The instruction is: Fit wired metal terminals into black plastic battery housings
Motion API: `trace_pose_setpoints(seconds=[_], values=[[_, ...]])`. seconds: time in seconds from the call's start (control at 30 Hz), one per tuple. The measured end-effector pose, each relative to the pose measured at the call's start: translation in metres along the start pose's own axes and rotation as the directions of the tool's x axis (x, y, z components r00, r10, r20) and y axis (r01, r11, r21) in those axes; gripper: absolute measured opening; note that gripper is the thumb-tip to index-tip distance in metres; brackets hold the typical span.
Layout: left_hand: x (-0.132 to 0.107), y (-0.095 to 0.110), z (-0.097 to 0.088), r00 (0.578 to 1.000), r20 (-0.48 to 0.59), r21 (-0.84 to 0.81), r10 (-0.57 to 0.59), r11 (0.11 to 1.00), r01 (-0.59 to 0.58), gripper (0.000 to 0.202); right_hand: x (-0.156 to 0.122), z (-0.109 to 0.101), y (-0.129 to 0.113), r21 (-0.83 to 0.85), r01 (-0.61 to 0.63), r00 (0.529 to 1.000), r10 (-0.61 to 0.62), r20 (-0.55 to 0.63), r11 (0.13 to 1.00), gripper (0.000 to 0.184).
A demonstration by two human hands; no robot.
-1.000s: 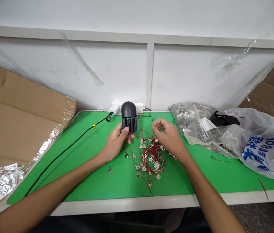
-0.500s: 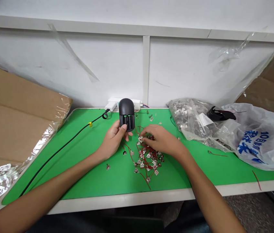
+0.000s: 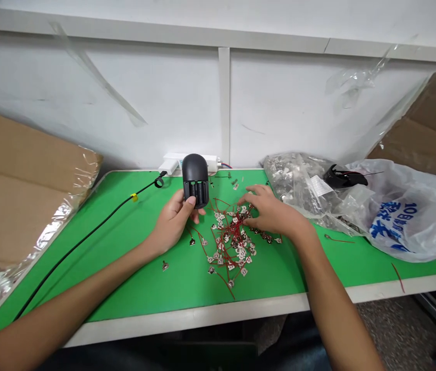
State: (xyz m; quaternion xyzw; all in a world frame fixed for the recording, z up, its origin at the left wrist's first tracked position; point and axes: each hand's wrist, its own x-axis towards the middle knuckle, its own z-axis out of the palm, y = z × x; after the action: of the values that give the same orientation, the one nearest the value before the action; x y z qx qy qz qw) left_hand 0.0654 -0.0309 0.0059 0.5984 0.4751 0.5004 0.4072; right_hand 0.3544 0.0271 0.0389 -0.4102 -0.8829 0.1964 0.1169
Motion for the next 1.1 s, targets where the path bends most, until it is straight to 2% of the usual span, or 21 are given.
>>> trace_pose_setpoints(seconds=[0.13,0.23,0.3,0.37,0.5,0.6,0.73,0.83,0.93,1.1], values=[[0.001,-0.001,-0.001,1.0,0.001,0.02,-0.005,1.0,0.005,0.042,-0.003,-0.013,0.002,0.037,-0.011,0.999,0.01,0.038,0.999,0.031],[0.001,-0.002,-0.001,1.0,0.0,0.019,-0.007,1.0,0.007,0.041,-0.012,-0.025,-0.009,0.128,-0.036,0.984,0.013,0.179,0.991,0.023],[0.001,-0.001,-0.001,1.0,-0.003,0.019,-0.009,1.0,0.009,0.042,-0.017,-0.028,-0.017,0.16,-0.048,0.958,0.0,0.288,0.986,0.027],[0.001,0.0,-0.001,1.0,-0.008,0.025,-0.012,1.0,0.012,0.041,-0.019,-0.024,-0.022,0.135,-0.071,0.944,0.023,0.328,0.988,0.03],[0.001,0.001,0.0,1.0,-0.005,0.023,-0.01,1.0,0.01,0.042,-0.011,-0.007,-0.022,0.063,-0.092,0.97,0.075,0.232,0.994,0.019],[0.002,0.0,-0.001,1.0,0.0,0.018,-0.01,1.0,0.01,0.043,-0.004,0.002,-0.021,0.047,-0.018,0.99,0.011,0.142,0.999,0.006],[0.002,-0.001,0.0,1.0,-0.002,0.007,-0.013,1.0,0.013,0.043,-0.004,0.0,-0.027,0.097,0.059,0.995,-0.066,0.077,0.994,0.008],[0.002,-0.001,0.0,1.0,-0.001,0.012,-0.008,1.0,0.008,0.043,-0.01,-0.007,-0.034,0.189,0.092,0.982,-0.121,0.147,0.978,0.017],[0.001,-0.001,0.0,1.0,0.002,0.024,-0.008,1.0,0.008,0.042,-0.014,-0.006,-0.039,0.214,0.092,0.961,-0.143,0.237,0.972,0.016],[0.001,-0.001,0.0,1.0,0.004,0.016,-0.019,1.0,0.019,0.043,-0.009,0.003,-0.042,0.156,0.134,0.963,-0.165,0.212,0.979,0.017]])
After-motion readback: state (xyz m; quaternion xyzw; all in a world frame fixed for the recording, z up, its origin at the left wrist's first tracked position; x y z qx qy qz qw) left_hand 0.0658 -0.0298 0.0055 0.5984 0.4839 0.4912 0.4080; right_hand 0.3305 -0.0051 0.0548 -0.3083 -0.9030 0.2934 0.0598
